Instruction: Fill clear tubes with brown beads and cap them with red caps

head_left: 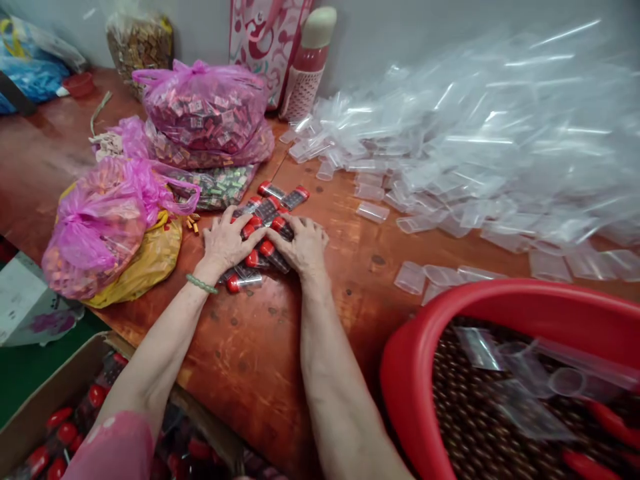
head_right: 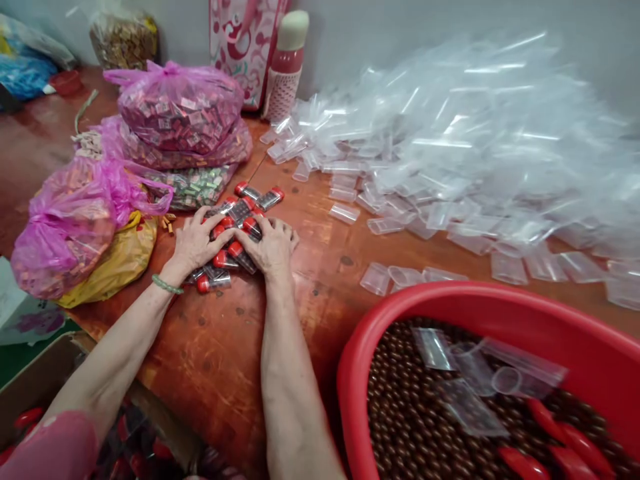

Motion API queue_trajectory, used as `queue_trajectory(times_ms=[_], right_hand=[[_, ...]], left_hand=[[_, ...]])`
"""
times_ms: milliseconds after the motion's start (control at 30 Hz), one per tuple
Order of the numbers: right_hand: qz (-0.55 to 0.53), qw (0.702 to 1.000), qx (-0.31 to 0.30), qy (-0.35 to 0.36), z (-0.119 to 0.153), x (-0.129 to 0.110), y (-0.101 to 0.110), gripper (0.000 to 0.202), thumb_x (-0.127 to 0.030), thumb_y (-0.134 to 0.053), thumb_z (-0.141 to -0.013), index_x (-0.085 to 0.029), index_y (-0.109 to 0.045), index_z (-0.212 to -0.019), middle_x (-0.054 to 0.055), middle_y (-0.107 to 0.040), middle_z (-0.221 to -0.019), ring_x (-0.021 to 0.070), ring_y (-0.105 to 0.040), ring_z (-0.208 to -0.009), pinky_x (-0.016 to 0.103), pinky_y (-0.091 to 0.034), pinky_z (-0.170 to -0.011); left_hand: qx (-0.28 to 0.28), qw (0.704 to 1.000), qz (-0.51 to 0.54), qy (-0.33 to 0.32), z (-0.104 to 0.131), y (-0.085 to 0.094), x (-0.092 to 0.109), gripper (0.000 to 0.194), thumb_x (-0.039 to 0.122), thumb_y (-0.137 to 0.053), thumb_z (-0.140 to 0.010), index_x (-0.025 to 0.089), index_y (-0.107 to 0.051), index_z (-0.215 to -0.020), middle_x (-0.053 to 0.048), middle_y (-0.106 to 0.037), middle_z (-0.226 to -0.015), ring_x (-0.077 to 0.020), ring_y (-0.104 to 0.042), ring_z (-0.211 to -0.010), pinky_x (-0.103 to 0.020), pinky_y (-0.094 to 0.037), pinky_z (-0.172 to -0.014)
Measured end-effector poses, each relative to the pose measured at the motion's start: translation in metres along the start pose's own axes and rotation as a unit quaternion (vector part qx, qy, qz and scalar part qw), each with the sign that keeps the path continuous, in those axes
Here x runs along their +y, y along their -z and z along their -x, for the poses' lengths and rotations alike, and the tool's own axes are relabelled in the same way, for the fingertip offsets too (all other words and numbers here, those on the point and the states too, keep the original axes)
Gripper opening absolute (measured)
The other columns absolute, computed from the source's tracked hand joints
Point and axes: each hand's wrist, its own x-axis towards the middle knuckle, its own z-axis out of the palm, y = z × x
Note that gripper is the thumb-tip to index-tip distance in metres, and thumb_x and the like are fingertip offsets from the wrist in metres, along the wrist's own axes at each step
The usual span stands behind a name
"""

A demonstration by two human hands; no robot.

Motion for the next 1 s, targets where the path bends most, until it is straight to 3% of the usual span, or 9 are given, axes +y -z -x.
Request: queue_trajectory(times_ms=[133, 300, 467, 600, 833, 1000], right_hand=[[-0.033, 0.998, 0.05, -0.007, 0.037, -0.012, -0.004, 0.044, -0.055, -0.051, -0.086, -0.022, -0.069, -0.109, 0.012, -0.062, -0.122, 0.0299, -0.053, -0.112, 0.048, -0.038, -0.096], [-0.06, 0.994, 0.09, -0.03, 0.086, -0.032, -0.013, 0.051, -0.048, -0.044, -0.09, -0.012, -0.058, -0.123, 0.021, -0.051, -0.131, 0.032, -0.048, -0.121, 0.048, -0.038, -0.1], [-0.109, 0.993, 0.052, 0.012, 0.129, -0.049, -0.01, 0.052, -0.043, -0.035, -0.094, -0.015, -0.044, -0.138, 0.02, -0.051, -0.13, 0.0304, -0.048, -0.123, 0.05, -0.039, -0.101], [-0.154, 0.987, 0.023, 0.04, 0.162, -0.058, -0.003, 0.059, -0.044, -0.039, -0.094, -0.015, -0.032, -0.145, 0.02, -0.045, -0.138, 0.0291, -0.042, -0.131, 0.05, -0.035, -0.107], [-0.298, 0.953, -0.045, 0.01, 0.201, -0.073, 0.006, 0.066, -0.041, -0.044, -0.093, -0.021, -0.018, -0.151, 0.016, -0.034, -0.151, 0.0257, -0.034, -0.14, 0.052, -0.029, -0.113], [-0.387, 0.915, -0.113, 0.027, 0.215, -0.077, 0.004, 0.06, -0.043, -0.043, -0.093, -0.022, -0.029, -0.147, 0.013, -0.04, -0.149, 0.0223, -0.038, -0.139, 0.046, -0.032, -0.113]], left_hand=[[-0.006, 0.999, 0.03, -0.029, 0.022, 0.002, -0.005, 0.051, 0.06, -0.047, -0.088, 0.029, -0.061, -0.126, -0.008, -0.047, -0.141, -0.0322, -0.05, -0.12, -0.049, -0.043, -0.096], [-0.021, 0.987, 0.109, -0.114, 0.04, 0.003, -0.024, 0.048, 0.054, -0.054, -0.087, 0.019, -0.068, -0.116, -0.01, -0.058, -0.124, -0.0224, -0.057, -0.113, -0.036, -0.044, -0.099], [-0.006, 0.983, 0.145, -0.115, 0.074, 0.006, -0.031, 0.05, 0.054, -0.053, -0.088, 0.015, -0.067, -0.116, -0.011, -0.062, -0.116, -0.0204, -0.06, -0.109, -0.033, -0.045, -0.099], [-0.004, 0.971, 0.191, -0.141, 0.098, 0.012, -0.037, 0.05, 0.053, -0.051, -0.089, 0.014, -0.068, -0.115, -0.012, -0.063, -0.116, -0.02, -0.06, -0.109, -0.033, -0.045, -0.099], [-0.103, 0.949, 0.259, -0.146, 0.115, 0.034, -0.044, 0.043, 0.049, -0.048, -0.092, 0.019, -0.071, -0.111, -0.007, -0.068, -0.114, -0.018, -0.063, -0.105, -0.03, -0.046, -0.098], [-0.22, 0.922, 0.315, -0.054, 0.133, 0.054, -0.057, 0.052, 0.054, -0.05, -0.088, 0.016, -0.068, -0.118, -0.007, -0.071, -0.112, -0.02, -0.065, -0.104, -0.03, -0.049, -0.094]])
